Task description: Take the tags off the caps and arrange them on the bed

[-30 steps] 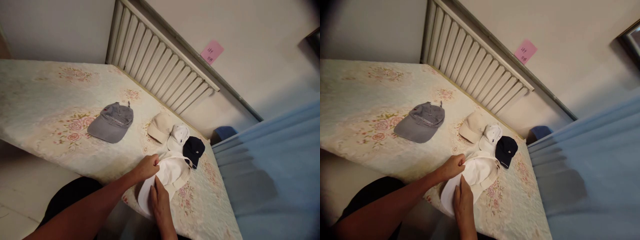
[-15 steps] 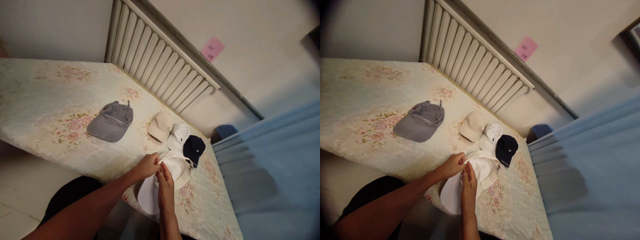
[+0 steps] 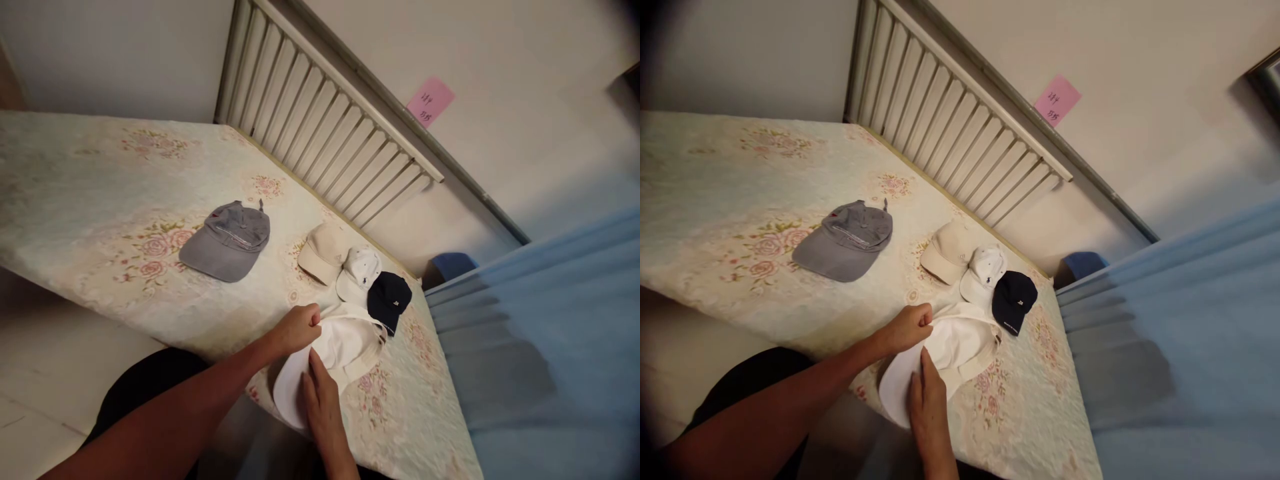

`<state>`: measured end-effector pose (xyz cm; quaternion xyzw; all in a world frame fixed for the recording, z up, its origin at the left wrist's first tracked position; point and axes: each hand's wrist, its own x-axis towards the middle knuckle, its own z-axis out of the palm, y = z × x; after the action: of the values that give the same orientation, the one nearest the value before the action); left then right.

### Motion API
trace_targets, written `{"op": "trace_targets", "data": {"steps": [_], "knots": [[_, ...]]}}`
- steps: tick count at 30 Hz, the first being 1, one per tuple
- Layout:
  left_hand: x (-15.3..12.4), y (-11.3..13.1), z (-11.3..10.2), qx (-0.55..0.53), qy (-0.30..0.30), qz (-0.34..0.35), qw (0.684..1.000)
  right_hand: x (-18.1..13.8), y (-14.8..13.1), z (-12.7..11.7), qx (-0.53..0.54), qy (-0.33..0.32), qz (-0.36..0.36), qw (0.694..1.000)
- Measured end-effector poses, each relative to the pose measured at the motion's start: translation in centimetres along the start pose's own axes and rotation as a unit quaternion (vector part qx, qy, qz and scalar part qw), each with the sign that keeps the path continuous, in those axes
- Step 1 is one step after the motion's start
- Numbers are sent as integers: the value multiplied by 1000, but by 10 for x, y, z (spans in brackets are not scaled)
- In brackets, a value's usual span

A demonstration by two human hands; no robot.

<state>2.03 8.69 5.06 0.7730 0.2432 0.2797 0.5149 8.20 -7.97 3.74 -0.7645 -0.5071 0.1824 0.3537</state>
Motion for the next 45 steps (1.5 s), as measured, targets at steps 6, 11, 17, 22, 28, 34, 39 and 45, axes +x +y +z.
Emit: {"op": "trace_targets", "data": {"steps": [6,11,17,22,28,34,39,45], "knots": [[0,1,0,3,-20,-9,1000,-22,32,-23,-245,-33,-169,954],[0,6,-2,-10,-30,-6,999,-23,55,-37,-386,-37,-268,882],[0,6,0,-45,-48,-5,998,-26,63,-40,-454,-44,-272,848],[1,5,0,-96,-67,-15,993,-26,64,-39,-429,-37,-267,862],[1,14,-9,-168,-38,-31,985,-24,62,-24,-374,0,-244,895],[-5,19,-13,-238,-46,-25,970,-7,39,6,-216,133,-169,952],[-6,19,-14,-265,-65,13,962,15,14,15,-79,200,-60,975],[-11,13,6,-169,-39,47,984,35,-2,17,-16,233,-22,972]]}}
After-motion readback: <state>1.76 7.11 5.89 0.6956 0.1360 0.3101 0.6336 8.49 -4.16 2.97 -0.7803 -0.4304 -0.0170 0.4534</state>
